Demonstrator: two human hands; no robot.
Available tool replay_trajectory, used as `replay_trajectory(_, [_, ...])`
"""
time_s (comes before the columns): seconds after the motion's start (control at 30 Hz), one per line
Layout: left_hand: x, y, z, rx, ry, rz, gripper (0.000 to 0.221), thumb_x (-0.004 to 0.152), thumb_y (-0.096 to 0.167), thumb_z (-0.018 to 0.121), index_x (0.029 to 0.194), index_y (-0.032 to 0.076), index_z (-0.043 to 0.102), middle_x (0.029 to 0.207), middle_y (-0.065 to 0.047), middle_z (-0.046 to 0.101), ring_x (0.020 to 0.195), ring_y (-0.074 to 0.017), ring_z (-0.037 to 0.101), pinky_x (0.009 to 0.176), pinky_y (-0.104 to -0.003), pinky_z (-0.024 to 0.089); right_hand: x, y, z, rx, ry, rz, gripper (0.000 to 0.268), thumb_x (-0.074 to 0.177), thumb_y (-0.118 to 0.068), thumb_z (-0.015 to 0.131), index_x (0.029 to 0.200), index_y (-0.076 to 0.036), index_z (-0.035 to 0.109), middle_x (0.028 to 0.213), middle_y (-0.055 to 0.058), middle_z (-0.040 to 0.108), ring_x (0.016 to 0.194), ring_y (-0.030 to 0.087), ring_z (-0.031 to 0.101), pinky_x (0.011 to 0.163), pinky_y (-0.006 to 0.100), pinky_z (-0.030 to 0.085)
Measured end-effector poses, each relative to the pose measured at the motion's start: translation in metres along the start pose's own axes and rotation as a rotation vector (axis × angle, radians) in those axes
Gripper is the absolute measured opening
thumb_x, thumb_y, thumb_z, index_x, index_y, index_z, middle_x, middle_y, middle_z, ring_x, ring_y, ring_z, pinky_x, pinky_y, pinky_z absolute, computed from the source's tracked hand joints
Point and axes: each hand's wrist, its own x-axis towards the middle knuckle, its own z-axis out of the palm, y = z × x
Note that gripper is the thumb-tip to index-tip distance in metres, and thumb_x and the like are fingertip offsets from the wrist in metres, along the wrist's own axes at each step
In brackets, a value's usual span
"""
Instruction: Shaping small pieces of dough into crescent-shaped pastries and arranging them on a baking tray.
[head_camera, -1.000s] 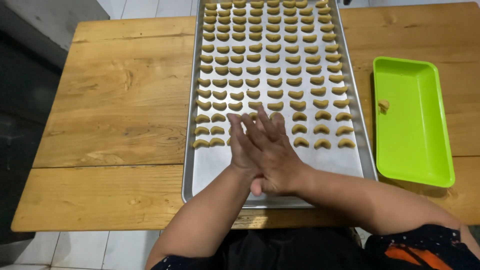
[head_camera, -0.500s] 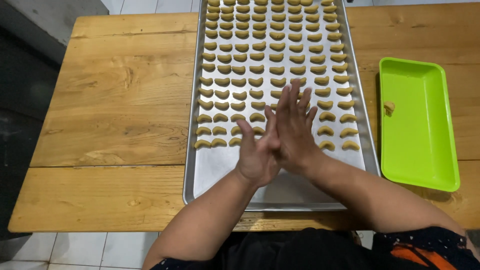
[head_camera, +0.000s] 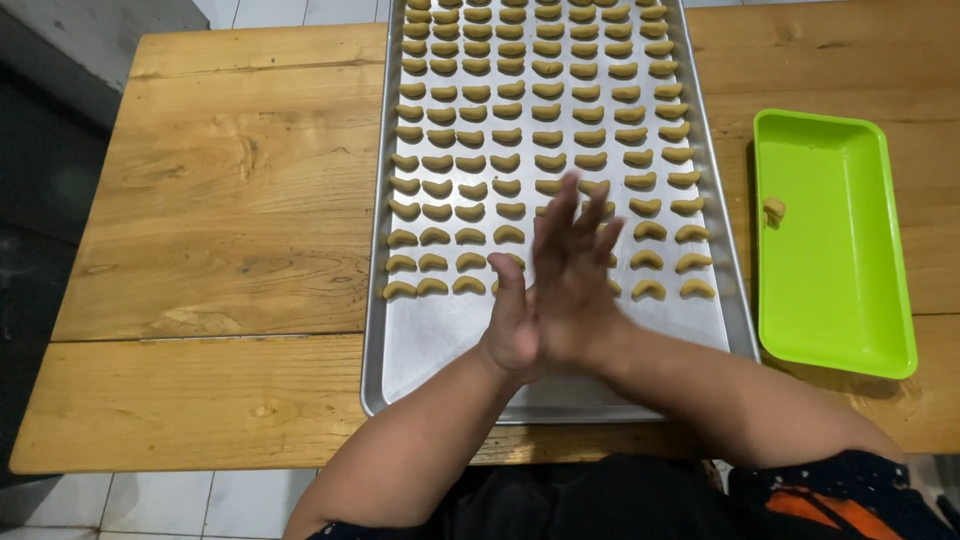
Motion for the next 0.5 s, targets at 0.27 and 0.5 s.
replay_trajectory(0.27, [0.040, 0.036, 0.060, 0.066, 0.177, -0.271, 0.110, 0.084, 0.090, 0.014, 0.163, 0.013, 0.006, 0.161, -0.001, 0.035, 0.152, -0.0165, 0.027, 0.131, -0.039, 0.005, 0.000, 0.018, -0.015, -0.027, -0.291, 0.128, 0.134, 0.074, -0.097, 0.011, 0.163, 0.003, -0.002, 0.168, 0.026, -0.018, 0.146, 0.047, -0.032, 0.113, 0.068, -0.017])
replay_trajectory(0.5, [0.044, -0.014, -0.001, 0.218, -0.156, 0.153, 0.131, 0.069, 0.083, 0.062, 0.162, 0.007, 0.009, 0.168, -0.012, 0.009, 0.155, -0.0297, 0.015, 0.130, -0.052, 0.013, 0.005, -0.045, -0.034, 0.165, -0.137, -0.202, 0.138, 0.070, -0.099, 0.017, 0.163, 0.000, -0.005, 0.169, 0.024, -0.016, 0.150, 0.043, -0.031, 0.112, 0.056, -0.035])
